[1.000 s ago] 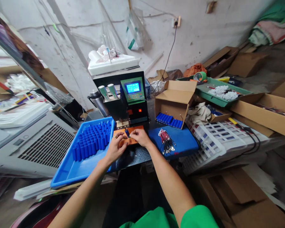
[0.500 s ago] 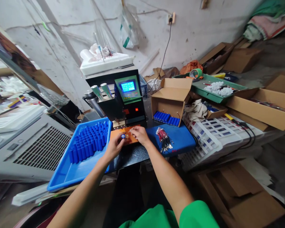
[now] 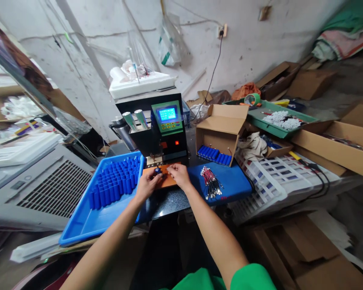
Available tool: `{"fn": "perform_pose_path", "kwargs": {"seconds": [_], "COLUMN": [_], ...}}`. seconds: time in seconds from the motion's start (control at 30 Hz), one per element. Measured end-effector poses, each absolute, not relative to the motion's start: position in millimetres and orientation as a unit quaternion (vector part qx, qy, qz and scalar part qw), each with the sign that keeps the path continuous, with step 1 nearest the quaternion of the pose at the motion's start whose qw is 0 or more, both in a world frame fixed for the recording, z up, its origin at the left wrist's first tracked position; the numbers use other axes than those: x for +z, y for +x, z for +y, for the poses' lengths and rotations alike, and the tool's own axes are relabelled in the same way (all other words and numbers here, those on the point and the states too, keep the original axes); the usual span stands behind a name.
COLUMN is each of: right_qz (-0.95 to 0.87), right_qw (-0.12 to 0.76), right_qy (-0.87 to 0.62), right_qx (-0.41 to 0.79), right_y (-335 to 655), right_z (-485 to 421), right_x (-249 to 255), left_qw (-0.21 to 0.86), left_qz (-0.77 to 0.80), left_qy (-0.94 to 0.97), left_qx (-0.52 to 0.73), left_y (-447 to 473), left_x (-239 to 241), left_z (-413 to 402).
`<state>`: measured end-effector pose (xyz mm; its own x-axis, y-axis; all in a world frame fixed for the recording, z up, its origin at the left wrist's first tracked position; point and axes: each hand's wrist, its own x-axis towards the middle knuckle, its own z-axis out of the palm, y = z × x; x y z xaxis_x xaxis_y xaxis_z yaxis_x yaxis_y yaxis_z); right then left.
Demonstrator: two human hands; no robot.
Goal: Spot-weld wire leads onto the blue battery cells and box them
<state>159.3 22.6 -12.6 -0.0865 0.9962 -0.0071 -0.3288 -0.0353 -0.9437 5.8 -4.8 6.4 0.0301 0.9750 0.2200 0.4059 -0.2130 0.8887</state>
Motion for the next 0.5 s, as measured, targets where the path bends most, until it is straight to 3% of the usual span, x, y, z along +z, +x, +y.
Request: {"fn": "perform_pose_path", "kwargs": {"seconds": [0.5], "right_qz": [-0.467], "right_qw": [0.566], "right_qy": [-0.394], "right_qx": [0.553], "right_y": [136], "right_z": [24], "right_x": [-9], "left_qw": [0.329], "left_qz": [0.534], "left_qy": [0.644], "left_qx": [0.439], "left_y": [0], "left_x": [-15], "left_z": [1]}}
